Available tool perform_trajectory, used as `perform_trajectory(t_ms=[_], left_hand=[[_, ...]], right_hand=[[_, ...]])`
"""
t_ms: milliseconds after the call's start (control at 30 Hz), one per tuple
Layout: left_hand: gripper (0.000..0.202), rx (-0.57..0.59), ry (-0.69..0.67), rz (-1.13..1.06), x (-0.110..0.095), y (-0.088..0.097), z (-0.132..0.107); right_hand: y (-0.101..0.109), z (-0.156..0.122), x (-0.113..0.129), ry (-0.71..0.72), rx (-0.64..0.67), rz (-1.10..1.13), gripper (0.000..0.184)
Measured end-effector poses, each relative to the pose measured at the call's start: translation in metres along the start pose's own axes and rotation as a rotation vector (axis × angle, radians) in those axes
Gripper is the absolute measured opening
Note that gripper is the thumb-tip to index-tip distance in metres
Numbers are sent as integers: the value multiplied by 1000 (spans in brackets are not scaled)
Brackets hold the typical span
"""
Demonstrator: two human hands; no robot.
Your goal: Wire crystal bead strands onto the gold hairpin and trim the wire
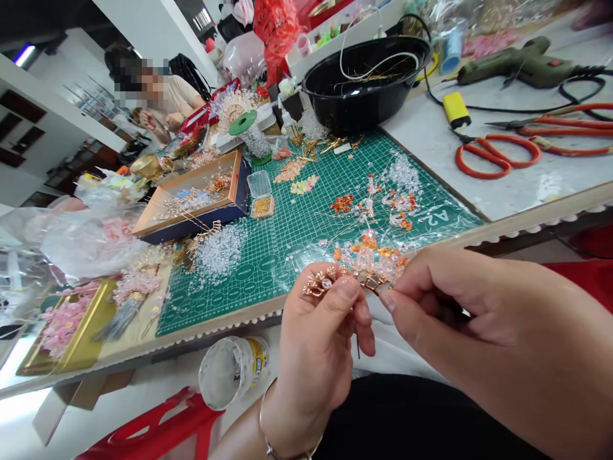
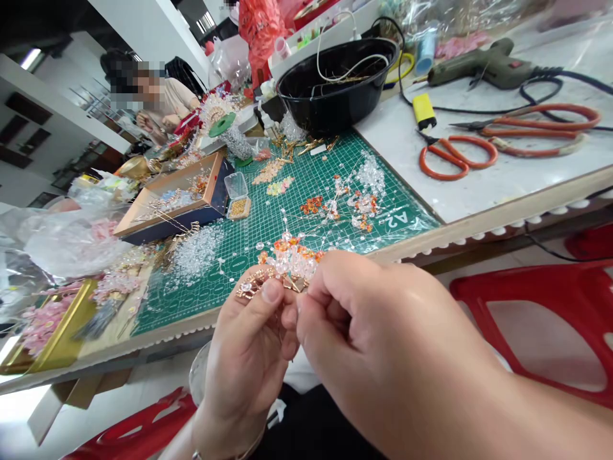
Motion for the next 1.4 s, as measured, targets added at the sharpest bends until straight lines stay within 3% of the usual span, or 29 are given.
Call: perform_trajectory(t_ms=[733, 1400], left_hand=[[15, 11, -44, 15, 0, -1, -4], [13, 47, -72, -22, -1, -3, -6]], right_hand=[[1, 2, 1, 62, 14, -34, 25], [4, 4, 2, 33, -44, -2, 21]])
Point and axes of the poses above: each hand's wrist, its own z-axis towards the middle knuckle, its own y-axis out of the back of the hand, x = y × z, the point moved 4 cm from there along z, towards the middle knuckle, and after that the axes turned 13 degrees about -x, right-handed, at the moved point
